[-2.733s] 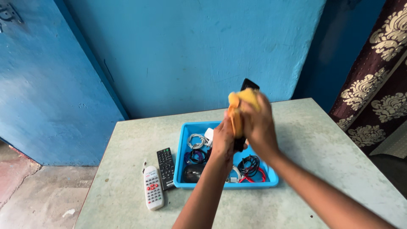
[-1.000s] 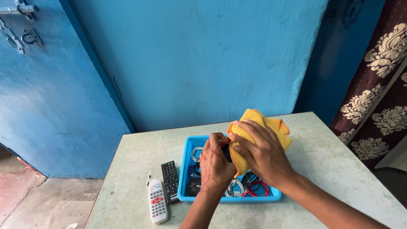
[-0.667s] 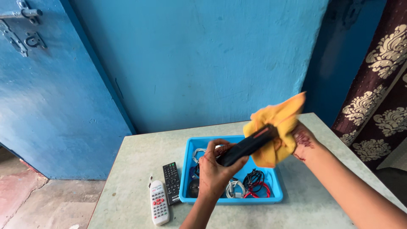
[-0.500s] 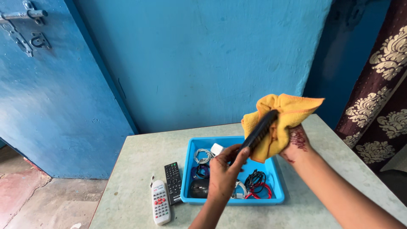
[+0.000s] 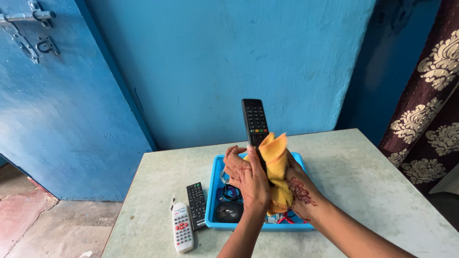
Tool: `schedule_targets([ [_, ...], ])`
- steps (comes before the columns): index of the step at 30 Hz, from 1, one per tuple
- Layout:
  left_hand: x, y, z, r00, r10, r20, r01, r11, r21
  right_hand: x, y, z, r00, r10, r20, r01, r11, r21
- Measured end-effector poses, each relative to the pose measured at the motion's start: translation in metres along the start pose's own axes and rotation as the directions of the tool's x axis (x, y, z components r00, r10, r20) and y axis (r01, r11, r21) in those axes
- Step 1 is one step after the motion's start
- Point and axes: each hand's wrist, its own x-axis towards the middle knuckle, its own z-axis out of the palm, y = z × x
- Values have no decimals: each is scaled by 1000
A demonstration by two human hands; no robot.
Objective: The person wipes down several electronic devices including remote controls and a computer mouse with a yellow cloth, and coils various cables before placing them into a blue tray.
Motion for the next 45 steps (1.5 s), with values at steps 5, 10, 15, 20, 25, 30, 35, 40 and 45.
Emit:
schedule_targets([
  [5,13,-11,-1,990,44,133,18,902,-432,-2,-25,-7,968,4,249,37,986,-162],
  [10,45,-4,-49,882,-311,355,466,694,-549,8,-55,-37,969,138,204,21,778,-628],
  [15,51,-28,-64,755,-342,560,604,695,-390,39,-63,-73,965,100,244,154,539,-828],
  [20,39,-39,-36,791,-459,405,611,585,-533,46,-50,-57,779,-482,401,477,40,-878],
  [25,22,-29,-10,896,-320,310,442,553,-707,-4,-1,10,307,-568,763,494,-590,-638],
  [30,17,-24,-22,934,-231,273,355,688,-632,9,-31,-34,470,-618,630,443,-452,-774],
  [35,14,-15,-3,874,-348,338,484,578,-657,13,-30,-36,428,-707,562,486,-344,-803],
  [40,6,-18,5,888,-323,326,458,574,-679,-11,-5,-12,397,-599,696,501,-494,-711],
  [45,24,-24,-18,900,-312,304,435,638,-635,15,-39,-47,528,-640,559,467,-331,-820],
])
